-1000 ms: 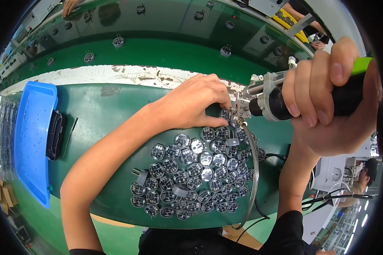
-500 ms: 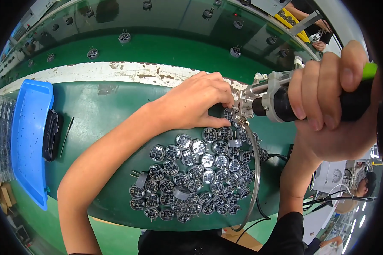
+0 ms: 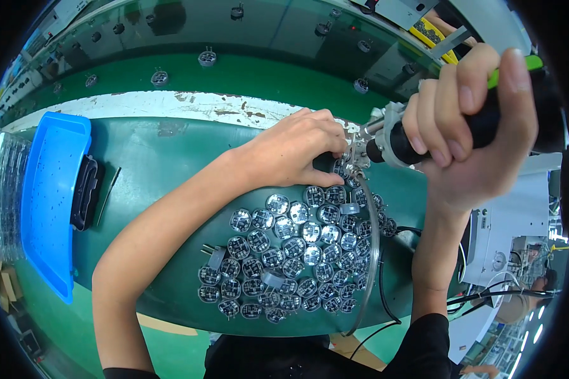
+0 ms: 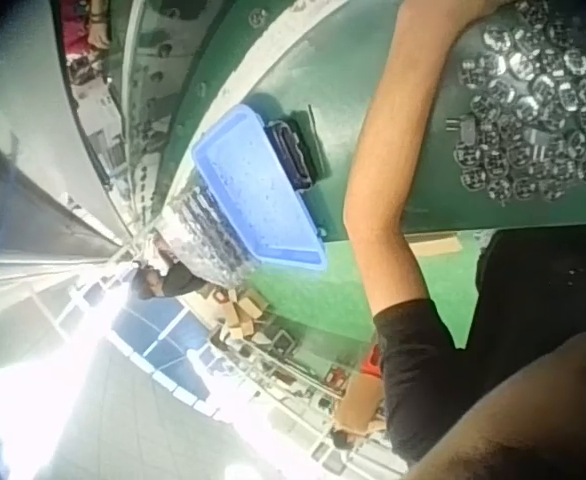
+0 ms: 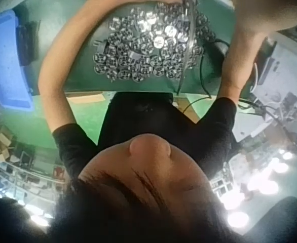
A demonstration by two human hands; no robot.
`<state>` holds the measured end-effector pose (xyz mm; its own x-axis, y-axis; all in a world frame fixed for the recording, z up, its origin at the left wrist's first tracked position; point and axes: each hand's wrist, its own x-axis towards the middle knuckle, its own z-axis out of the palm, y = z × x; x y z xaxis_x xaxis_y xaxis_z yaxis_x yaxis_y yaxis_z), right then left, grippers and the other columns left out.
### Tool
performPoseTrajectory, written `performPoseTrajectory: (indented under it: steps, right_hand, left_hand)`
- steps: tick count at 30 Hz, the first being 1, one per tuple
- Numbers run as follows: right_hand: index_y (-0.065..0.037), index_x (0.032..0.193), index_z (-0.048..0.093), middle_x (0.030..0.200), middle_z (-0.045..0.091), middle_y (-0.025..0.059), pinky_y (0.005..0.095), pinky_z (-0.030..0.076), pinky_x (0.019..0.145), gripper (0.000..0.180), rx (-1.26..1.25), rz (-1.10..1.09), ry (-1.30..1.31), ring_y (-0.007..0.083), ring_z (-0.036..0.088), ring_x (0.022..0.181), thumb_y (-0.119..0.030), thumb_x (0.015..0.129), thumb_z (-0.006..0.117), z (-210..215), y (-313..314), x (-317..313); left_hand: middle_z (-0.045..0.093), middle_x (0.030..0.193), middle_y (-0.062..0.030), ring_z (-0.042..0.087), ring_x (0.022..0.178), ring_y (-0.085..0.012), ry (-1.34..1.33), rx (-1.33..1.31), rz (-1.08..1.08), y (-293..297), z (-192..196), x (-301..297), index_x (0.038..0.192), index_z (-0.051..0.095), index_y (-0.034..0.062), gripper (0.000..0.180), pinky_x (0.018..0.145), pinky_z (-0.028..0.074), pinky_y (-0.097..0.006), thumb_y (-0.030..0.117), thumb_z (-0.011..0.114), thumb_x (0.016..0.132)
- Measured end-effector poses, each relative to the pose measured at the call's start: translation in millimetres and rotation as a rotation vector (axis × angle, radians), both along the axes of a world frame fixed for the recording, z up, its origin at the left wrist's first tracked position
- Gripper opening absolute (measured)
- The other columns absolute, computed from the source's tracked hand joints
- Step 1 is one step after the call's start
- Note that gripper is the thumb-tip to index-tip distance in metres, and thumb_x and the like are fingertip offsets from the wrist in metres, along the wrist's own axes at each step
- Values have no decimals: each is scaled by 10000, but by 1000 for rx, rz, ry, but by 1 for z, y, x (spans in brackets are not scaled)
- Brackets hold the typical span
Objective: The person assembles small round electronic components on a factory workbench using a handheld power tool.
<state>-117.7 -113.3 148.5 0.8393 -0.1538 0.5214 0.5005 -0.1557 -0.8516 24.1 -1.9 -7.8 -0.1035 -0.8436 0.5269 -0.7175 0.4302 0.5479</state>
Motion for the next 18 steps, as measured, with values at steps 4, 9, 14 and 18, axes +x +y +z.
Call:
performPoseTrajectory:
  steps: [4,9,14,18]
  right_hand:
    - [-90,928,466,546,371,-62,255,373,489,387,85,-27,-46,73,347,427,-393,1109,309,7,12,-8]
    - [-86,981,460,576,407,-49,242,399,517,312,-32,99,-112,71,423,467,-369,1085,381,26,-19,-37]
    - [-74,951,488,546,374,-35,243,389,490,390,-122,30,-30,73,367,429,-389,1100,313,22,-2,-21]
    - [-72,945,484,543,368,-36,248,378,478,410,-105,-5,-30,73,347,417,-404,1101,300,13,-2,-16]
  left_hand:
    - [679,987,-84,594,1034,-297,22,61,4,4,2,3,913,683,38,341,935,473,-429,290,869,776]
    - [667,921,-81,600,990,-292,-8,41,40,0,7,-2,886,664,42,358,900,487,-426,305,878,768]
    - [646,866,-78,597,957,-292,-15,65,56,2,7,0,852,637,41,379,865,498,-416,314,884,760]
    - [633,852,-80,587,941,-297,-23,22,59,1,6,0,844,617,39,386,832,500,-419,310,880,763]
